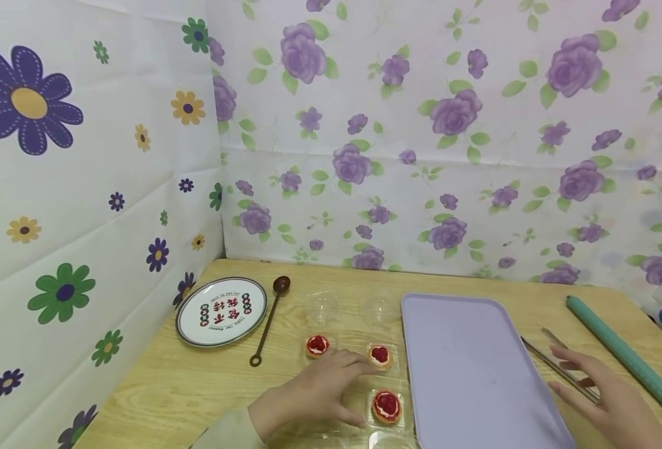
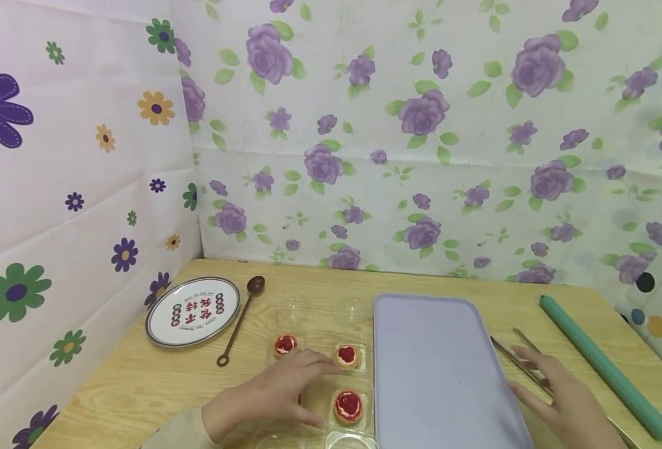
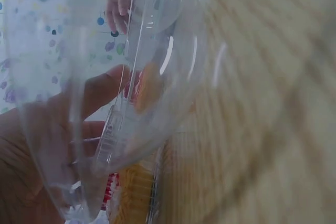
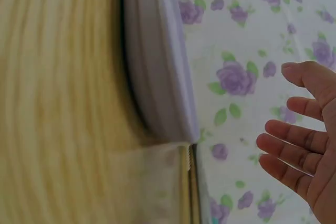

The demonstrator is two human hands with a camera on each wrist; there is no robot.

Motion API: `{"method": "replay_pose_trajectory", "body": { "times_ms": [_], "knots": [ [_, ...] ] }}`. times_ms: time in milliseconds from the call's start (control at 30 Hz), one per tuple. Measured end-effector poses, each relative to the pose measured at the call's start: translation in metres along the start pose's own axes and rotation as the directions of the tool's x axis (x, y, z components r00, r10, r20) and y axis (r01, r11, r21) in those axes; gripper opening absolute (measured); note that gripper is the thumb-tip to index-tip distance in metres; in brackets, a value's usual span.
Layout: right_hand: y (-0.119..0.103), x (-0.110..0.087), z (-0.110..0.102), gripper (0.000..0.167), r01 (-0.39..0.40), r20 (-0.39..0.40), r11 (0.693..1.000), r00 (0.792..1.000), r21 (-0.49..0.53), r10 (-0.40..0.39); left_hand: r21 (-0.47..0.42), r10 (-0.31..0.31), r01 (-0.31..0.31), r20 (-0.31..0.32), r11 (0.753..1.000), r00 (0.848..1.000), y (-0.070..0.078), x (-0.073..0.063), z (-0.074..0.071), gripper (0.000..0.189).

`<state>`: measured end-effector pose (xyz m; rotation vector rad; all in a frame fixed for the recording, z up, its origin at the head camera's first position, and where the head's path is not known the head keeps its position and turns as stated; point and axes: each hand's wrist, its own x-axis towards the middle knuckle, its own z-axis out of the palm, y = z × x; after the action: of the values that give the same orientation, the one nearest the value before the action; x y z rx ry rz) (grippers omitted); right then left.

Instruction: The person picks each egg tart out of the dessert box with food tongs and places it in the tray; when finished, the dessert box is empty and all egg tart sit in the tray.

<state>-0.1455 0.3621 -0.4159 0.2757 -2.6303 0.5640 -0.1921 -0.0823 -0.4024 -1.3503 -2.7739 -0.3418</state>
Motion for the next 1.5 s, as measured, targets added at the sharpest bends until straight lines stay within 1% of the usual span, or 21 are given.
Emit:
{"method": "replay_pose_trajectory", "body": {
  "times_ms": [167, 333, 467, 533, 633, 800, 900, 1000, 1333, 1500],
  "knots": [
    [0.019, -0.004, 0.002, 0.055, -0.036, -0.008, 0.999, 0.999, -0.02, 0.036, 0.008, 0.008, -0.007, -0.032, 1.0, 0.999, 0.001, -0.001, 0.004, 0.074],
    [0.039, -0.008, 0.004, 0.056, -0.14, 0.037, 0.988, 0.989, -0.06, 0.142, 0.022, 0.022, -0.021, -0.047, 1.0, 0.999, 0.0, -0.002, 0.007, 0.073],
    [0.056, -0.01, 0.005, 0.061, -0.223, 0.044, 0.964, 0.972, -0.146, 0.231, 0.02, 0.01, -0.009, -0.038, 1.0, 0.999, 0.001, -0.001, 0.01, 0.074],
    [0.063, -0.011, 0.005, 0.064, -0.245, 0.036, 0.951, 0.966, -0.191, 0.256, 0.016, 0.003, -0.003, -0.035, 1.0, 0.999, 0.001, 0.0, 0.011, 0.075],
    [0.073, -0.015, 0.005, 0.069, -0.272, 0.051, 0.933, 0.955, -0.234, 0.292, 0.002, -0.01, 0.011, -0.022, 1.0, 1.0, 0.003, 0.001, 0.011, 0.077],
    [0.083, -0.02, 0.004, 0.076, -0.302, 0.074, 0.915, 0.94, -0.266, 0.332, -0.03, -0.039, 0.039, -0.004, 0.999, 0.999, 0.003, 0.002, 0.013, 0.08],
    [0.085, -0.021, 0.004, 0.077, -0.316, 0.073, 0.909, 0.935, -0.272, 0.347, -0.042, -0.056, 0.056, -0.001, 0.998, 0.998, 0.002, 0.003, 0.014, 0.079],
    [0.086, -0.022, 0.004, 0.076, -0.323, 0.068, 0.906, 0.933, -0.274, 0.353, -0.057, -0.061, 0.061, 0.003, 0.997, 0.998, 0.0, 0.004, 0.015, 0.078],
    [0.084, -0.022, 0.001, 0.071, -0.286, 0.065, 0.911, 0.946, -0.296, 0.318, -0.105, -0.059, 0.057, -0.016, 0.993, 0.998, -0.002, 0.004, 0.017, 0.075],
    [0.083, -0.025, 0.002, 0.068, -0.275, 0.082, 0.914, 0.947, -0.299, 0.311, -0.112, -0.064, 0.062, -0.009, 0.992, 0.998, -0.001, 0.003, 0.019, 0.075]
  ]
}}
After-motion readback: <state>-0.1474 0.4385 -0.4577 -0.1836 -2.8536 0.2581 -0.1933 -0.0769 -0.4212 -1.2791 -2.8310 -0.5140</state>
